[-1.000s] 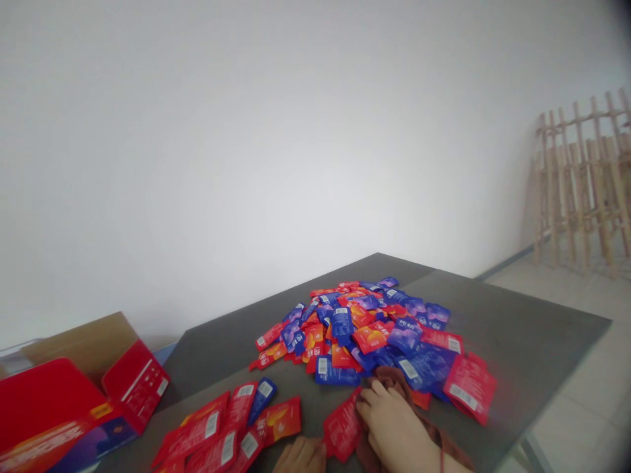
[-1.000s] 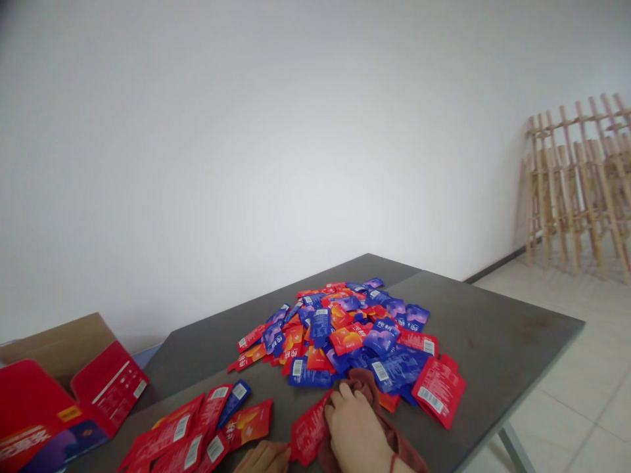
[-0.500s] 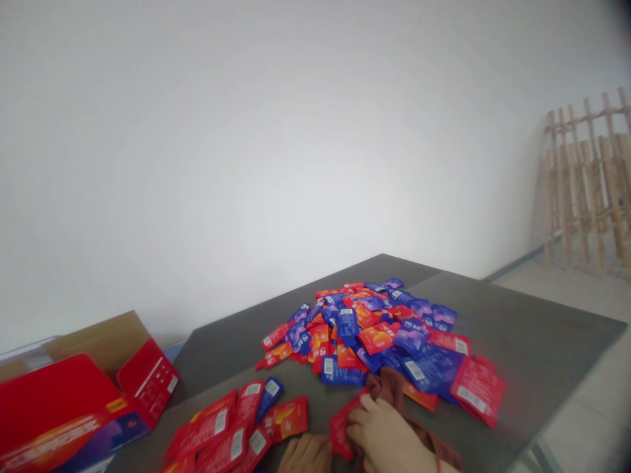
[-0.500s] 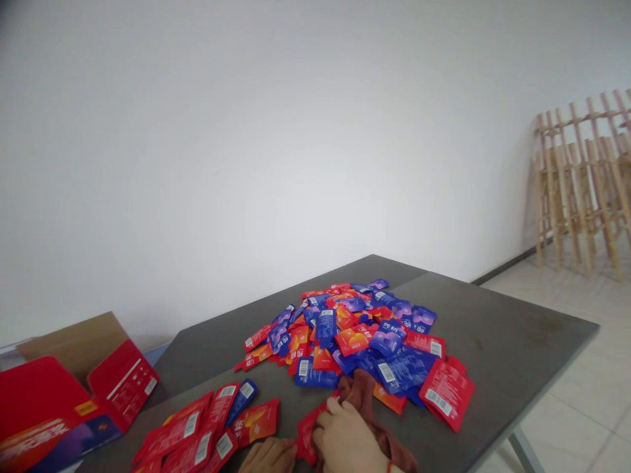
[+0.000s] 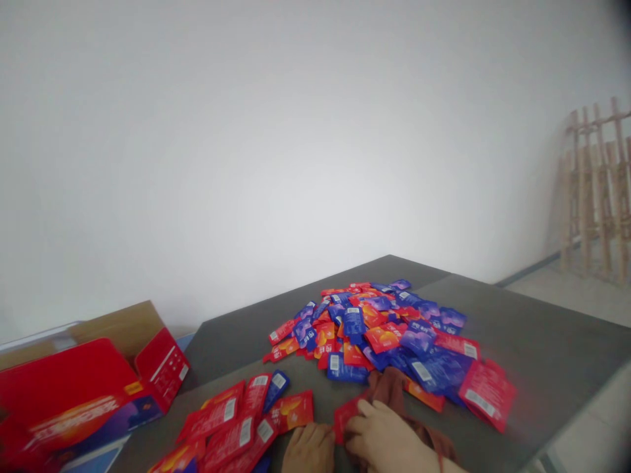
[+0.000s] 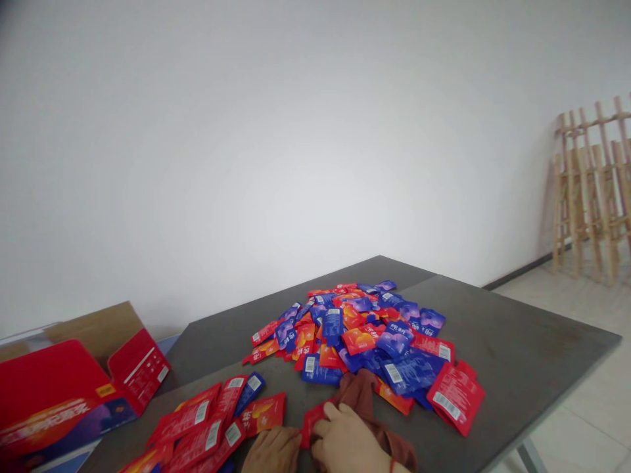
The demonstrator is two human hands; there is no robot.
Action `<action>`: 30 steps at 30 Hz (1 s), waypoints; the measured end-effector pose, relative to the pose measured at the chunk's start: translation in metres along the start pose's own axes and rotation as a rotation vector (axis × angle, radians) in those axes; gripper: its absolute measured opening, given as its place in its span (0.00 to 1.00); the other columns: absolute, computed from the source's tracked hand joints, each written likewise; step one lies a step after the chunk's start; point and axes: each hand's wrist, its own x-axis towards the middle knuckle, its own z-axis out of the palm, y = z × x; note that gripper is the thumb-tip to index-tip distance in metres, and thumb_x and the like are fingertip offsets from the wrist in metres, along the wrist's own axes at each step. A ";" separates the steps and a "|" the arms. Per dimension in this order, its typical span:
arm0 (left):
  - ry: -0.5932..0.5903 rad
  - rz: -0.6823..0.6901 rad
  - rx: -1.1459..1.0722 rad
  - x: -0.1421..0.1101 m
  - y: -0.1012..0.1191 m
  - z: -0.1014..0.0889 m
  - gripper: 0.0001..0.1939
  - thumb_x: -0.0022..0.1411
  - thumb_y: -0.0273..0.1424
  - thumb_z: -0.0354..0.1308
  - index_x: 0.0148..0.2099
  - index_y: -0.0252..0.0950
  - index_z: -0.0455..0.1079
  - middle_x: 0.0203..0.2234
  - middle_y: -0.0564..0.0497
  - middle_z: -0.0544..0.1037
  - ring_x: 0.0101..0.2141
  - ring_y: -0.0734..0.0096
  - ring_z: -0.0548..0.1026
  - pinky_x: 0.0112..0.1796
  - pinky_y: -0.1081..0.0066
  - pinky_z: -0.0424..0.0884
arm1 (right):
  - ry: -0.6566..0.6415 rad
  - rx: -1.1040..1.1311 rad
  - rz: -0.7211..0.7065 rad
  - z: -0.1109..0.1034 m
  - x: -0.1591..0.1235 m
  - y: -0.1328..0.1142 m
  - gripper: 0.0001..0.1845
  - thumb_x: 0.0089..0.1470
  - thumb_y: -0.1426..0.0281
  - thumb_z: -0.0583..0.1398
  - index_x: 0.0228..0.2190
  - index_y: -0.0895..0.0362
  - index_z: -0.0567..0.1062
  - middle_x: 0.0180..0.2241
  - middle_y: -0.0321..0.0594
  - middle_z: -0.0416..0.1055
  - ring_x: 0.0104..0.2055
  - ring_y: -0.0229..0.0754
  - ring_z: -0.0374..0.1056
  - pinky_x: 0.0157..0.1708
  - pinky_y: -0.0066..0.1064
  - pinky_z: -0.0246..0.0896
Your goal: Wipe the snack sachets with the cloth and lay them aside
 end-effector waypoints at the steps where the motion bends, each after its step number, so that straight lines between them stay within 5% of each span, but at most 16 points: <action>1: 0.006 -0.015 0.002 -0.001 0.002 0.002 0.16 0.56 0.17 0.45 0.33 0.42 0.68 0.25 0.59 0.78 0.25 0.71 0.75 0.31 0.70 0.66 | 0.018 0.017 0.006 -0.003 -0.007 0.005 0.06 0.55 0.68 0.60 0.34 0.49 0.77 0.37 0.35 0.75 0.44 0.48 0.63 0.41 0.39 0.56; 5: 0.010 -0.076 0.002 -0.002 0.008 0.006 0.16 0.55 0.17 0.44 0.32 0.41 0.67 0.25 0.58 0.78 0.26 0.69 0.74 0.32 0.68 0.66 | 0.064 -0.004 0.149 -0.014 -0.017 0.022 0.09 0.51 0.74 0.58 0.33 0.50 0.77 0.37 0.39 0.74 0.44 0.50 0.63 0.43 0.40 0.56; 9: -0.029 -0.076 -0.008 -0.001 0.006 0.002 0.14 0.56 0.18 0.47 0.34 0.41 0.67 0.27 0.58 0.78 0.27 0.70 0.75 0.33 0.70 0.66 | 0.102 -0.060 0.252 -0.011 0.001 0.019 0.12 0.50 0.77 0.56 0.33 0.53 0.77 0.36 0.45 0.73 0.44 0.51 0.63 0.43 0.42 0.57; 13: -0.066 -0.029 -0.019 0.000 -0.001 -0.006 0.16 0.55 0.16 0.46 0.35 0.42 0.67 0.27 0.59 0.78 0.27 0.72 0.75 0.31 0.72 0.66 | 0.083 -0.071 0.149 0.007 0.016 0.005 0.09 0.50 0.76 0.58 0.32 0.53 0.77 0.33 0.44 0.73 0.44 0.52 0.64 0.41 0.41 0.58; 17: -0.112 -0.042 -0.035 0.000 -0.001 -0.010 0.18 0.53 0.15 0.47 0.37 0.43 0.68 0.30 0.61 0.79 0.29 0.72 0.76 0.33 0.71 0.67 | 0.090 -0.029 0.077 0.010 0.002 0.005 0.08 0.51 0.73 0.59 0.34 0.52 0.77 0.36 0.41 0.74 0.45 0.51 0.63 0.43 0.40 0.57; 24: -0.147 -0.161 -0.043 0.002 0.012 -0.007 0.15 0.50 0.17 0.50 0.34 0.42 0.69 0.28 0.59 0.78 0.29 0.68 0.74 0.34 0.69 0.65 | 0.072 -0.054 0.203 -0.008 -0.006 0.021 0.12 0.51 0.76 0.56 0.35 0.54 0.77 0.38 0.43 0.72 0.45 0.51 0.63 0.46 0.43 0.57; 30: -0.107 -0.124 -0.001 0.000 0.010 0.000 0.13 0.48 0.17 0.50 0.30 0.42 0.67 0.25 0.59 0.77 0.26 0.69 0.73 0.29 0.69 0.63 | 0.081 -0.078 0.065 0.022 0.016 0.003 0.10 0.52 0.75 0.59 0.35 0.53 0.78 0.36 0.42 0.75 0.46 0.53 0.64 0.43 0.42 0.59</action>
